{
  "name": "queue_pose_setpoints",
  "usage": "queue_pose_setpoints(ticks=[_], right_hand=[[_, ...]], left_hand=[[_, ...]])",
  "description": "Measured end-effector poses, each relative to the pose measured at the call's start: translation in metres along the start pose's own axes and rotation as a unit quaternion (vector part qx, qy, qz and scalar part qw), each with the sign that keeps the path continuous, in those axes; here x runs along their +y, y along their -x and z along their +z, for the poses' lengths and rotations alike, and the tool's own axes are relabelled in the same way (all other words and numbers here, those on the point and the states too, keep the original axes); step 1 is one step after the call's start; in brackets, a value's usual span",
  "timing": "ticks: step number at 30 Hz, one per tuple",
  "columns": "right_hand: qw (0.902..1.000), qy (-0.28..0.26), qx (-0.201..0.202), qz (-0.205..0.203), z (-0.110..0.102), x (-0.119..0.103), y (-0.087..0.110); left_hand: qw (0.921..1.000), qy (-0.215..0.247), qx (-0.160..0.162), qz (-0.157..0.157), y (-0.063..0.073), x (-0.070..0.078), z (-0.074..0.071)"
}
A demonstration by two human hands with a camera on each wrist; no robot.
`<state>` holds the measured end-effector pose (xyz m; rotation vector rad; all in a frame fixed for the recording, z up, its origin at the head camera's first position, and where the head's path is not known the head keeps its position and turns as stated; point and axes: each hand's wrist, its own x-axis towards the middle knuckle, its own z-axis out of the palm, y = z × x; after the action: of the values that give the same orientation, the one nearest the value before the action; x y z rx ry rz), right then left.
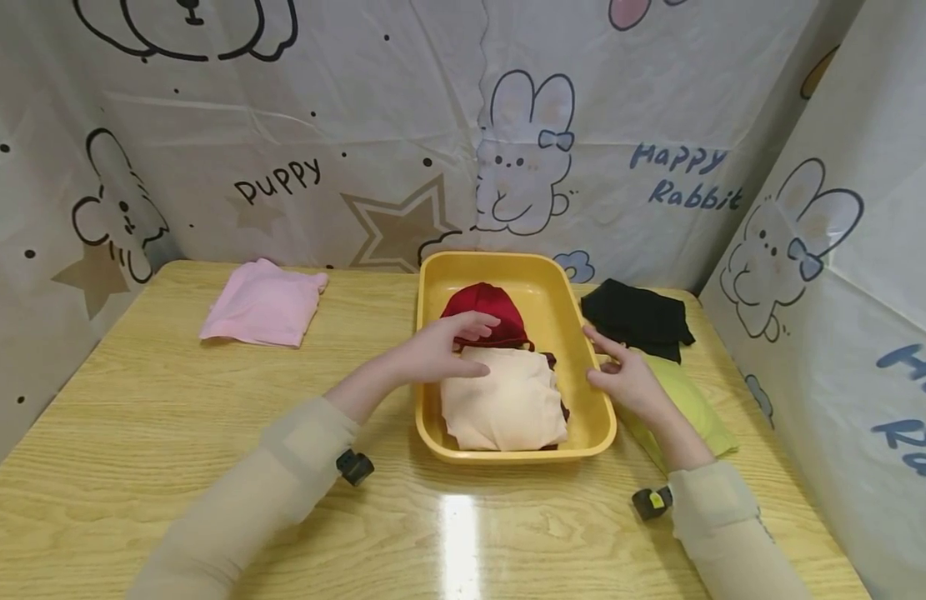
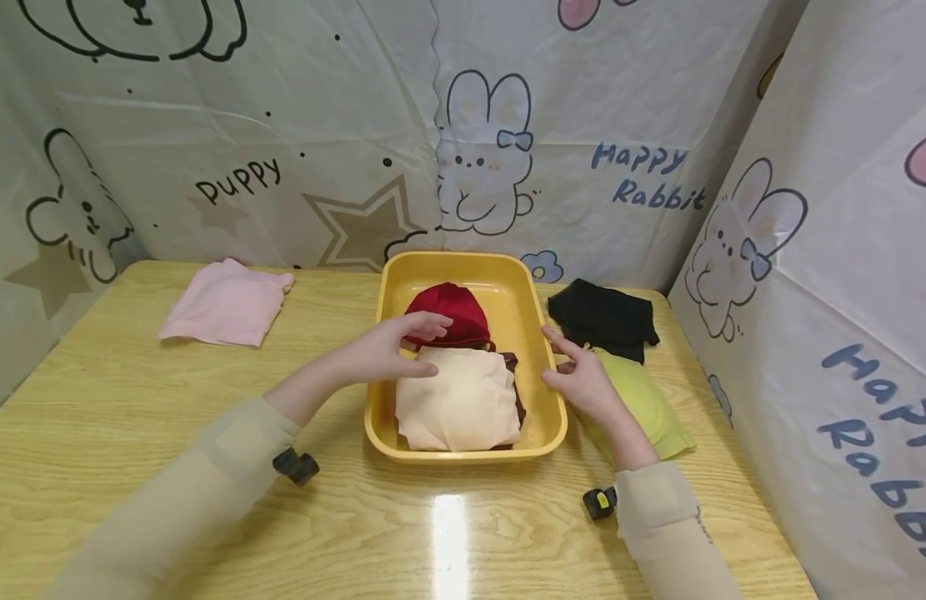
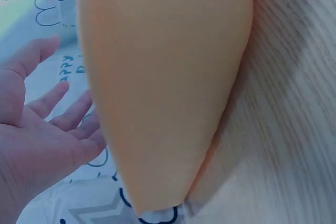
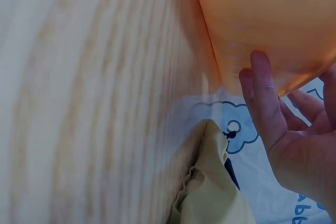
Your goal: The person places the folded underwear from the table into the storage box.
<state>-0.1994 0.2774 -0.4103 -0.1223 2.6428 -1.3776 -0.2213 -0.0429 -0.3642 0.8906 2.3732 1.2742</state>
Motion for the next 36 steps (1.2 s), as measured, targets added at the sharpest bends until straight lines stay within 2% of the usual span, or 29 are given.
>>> queue_pose_setpoints(ticks=[4, 10, 21, 26, 30, 36], right_hand=[[1.0, 0.001, -0.001, -0.001, 0.001, -0.001, 0.0], [0.9999, 0.013, 0.001, 0.005, 0.001, -0.003, -0.001], [0.9999, 0.003, 0.009, -0.012, 0.002, 0.0, 0.0], [0.9996, 0.023, 0.018, -0.002, 0.002, -0.001, 0.001], [0.9993, 0.028, 0.022, -0.009, 0.003, -0.001, 0.002], [0.9995, 0.023, 0.022, -0.007, 0.004, -0.002, 0.001]], left_hand=[[0.9998, 0.012, 0.015, -0.001, 0.005, 0.004, -0.005], [0.9994, -0.003, 0.034, 0.002, 0.016, 0.01, -0.014], [0.9968, -0.015, 0.075, 0.023, 0.035, 0.022, -0.03], [0.9963, -0.012, 0.082, 0.021, 0.043, 0.024, -0.036], [0.9958, -0.003, 0.09, 0.018, 0.051, 0.025, -0.043], [0.9925, -0.007, 0.119, 0.028, 0.063, 0.027, -0.054]])
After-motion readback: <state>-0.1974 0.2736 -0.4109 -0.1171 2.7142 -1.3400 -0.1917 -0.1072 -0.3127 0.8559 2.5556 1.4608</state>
